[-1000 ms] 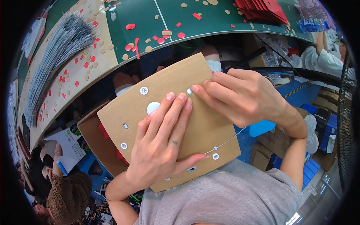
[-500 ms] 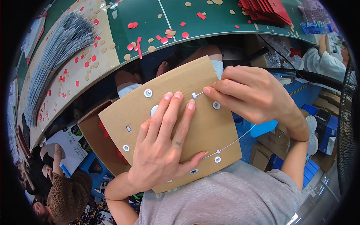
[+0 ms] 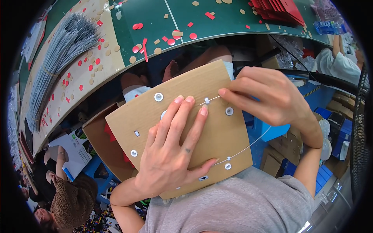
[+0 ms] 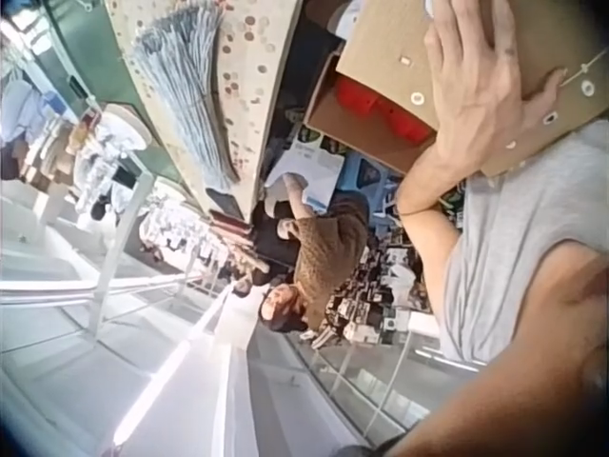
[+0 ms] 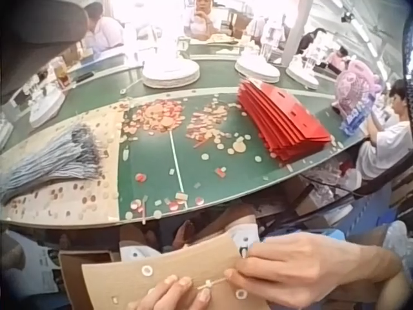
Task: Attaching a wire to a cardboard backing using clips and inspecting a lamp base on an assembly line.
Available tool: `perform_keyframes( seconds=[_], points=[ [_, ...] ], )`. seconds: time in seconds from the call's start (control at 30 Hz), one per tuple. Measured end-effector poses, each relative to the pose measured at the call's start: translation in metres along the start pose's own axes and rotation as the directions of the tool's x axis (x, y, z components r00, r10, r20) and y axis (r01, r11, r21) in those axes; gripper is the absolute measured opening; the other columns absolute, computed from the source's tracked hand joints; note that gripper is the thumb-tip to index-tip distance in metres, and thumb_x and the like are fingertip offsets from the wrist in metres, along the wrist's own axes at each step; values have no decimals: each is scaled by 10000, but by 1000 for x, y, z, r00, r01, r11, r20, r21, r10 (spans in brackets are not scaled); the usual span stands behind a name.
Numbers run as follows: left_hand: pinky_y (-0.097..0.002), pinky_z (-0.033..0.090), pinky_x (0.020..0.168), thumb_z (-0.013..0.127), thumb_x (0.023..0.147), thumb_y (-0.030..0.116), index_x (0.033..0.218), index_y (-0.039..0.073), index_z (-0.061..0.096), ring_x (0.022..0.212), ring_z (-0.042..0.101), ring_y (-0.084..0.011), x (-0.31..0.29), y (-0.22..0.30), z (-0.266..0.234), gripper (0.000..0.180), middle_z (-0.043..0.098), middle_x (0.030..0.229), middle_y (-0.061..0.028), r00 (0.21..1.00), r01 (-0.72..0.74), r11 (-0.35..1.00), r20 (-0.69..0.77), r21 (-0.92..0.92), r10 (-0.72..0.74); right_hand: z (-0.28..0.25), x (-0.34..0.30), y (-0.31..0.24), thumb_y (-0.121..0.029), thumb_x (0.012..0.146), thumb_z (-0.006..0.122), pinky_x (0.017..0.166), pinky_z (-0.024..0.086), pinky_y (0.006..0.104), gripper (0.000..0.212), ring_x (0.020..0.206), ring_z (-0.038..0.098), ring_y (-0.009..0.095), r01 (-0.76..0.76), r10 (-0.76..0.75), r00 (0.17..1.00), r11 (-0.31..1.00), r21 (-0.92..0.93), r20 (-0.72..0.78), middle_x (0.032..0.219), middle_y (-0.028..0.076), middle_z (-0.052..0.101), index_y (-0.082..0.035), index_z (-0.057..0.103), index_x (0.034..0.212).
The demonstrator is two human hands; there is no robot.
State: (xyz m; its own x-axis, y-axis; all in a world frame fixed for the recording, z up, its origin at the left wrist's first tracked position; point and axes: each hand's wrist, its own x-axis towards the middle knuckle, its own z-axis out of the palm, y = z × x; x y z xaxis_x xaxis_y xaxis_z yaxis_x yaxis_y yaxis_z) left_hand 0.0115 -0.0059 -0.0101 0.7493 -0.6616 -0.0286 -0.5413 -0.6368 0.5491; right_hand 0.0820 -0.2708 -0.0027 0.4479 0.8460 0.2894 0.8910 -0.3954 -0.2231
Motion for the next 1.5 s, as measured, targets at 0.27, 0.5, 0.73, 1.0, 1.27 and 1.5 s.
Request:
perform_keyframes(
  seconds=[0.27,0.5,0.73,1.0,1.27,1.5],
  points=[
    [-447,473,926,862,668,179,1337,-21,555,1190,547,-415,12,-13,-3,763,548,1251,-246,973,-81,993,-224,-84,60,11,4,-15,-74,649,699,625,538,318,404,754,629,228,36,-37,999,998,-43,-19,899,102,618,89,729,1017],
    [-401,430,738,708,681,53,889,-9,599,923,517,-303,47,-23,-8,243,487,919,-128,969,-209,960,-96,185,229,13,-1,-49,-91,759,789,652,553,329,297,797,669,222,44,-53,993,996,-75,-109,912,102,668,74,748,1002],
    [-462,473,854,689,620,-25,799,-8,582,1094,577,-362,26,-35,-17,209,552,1044,-155,947,-228,971,-215,70,238,31,-7,-63,-118,732,833,637,598,308,270,768,694,216,-129,106,966,988,-86,-235,856,91,700,26,774,952],
    [-665,322,1135,639,683,-112,707,-16,524,1279,566,-457,-16,-67,-15,152,573,1111,-209,932,-150,965,-357,-213,66,22,17,-53,-157,697,856,598,579,312,288,736,679,222,-246,253,961,967,68,-115,830,70,687,-6,764,924],
    [-600,244,1182,679,788,21,1029,21,621,1371,466,-459,-32,-78,-6,248,488,1392,-247,819,-96,979,-573,-181,-25,57,61,-43,-44,527,729,553,531,295,489,697,611,180,-33,97,976,951,308,-197,819,33,627,-26,764,1015],
    [-389,329,1169,546,915,-14,1623,43,167,1402,408,-229,-42,-53,12,805,329,1563,-149,852,21,207,-91,-978,-515,54,67,-49,-102,540,662,547,515,286,565,694,595,164,24,-9,991,994,111,-137,799,20,580,-36,778,1088]
  ],
)
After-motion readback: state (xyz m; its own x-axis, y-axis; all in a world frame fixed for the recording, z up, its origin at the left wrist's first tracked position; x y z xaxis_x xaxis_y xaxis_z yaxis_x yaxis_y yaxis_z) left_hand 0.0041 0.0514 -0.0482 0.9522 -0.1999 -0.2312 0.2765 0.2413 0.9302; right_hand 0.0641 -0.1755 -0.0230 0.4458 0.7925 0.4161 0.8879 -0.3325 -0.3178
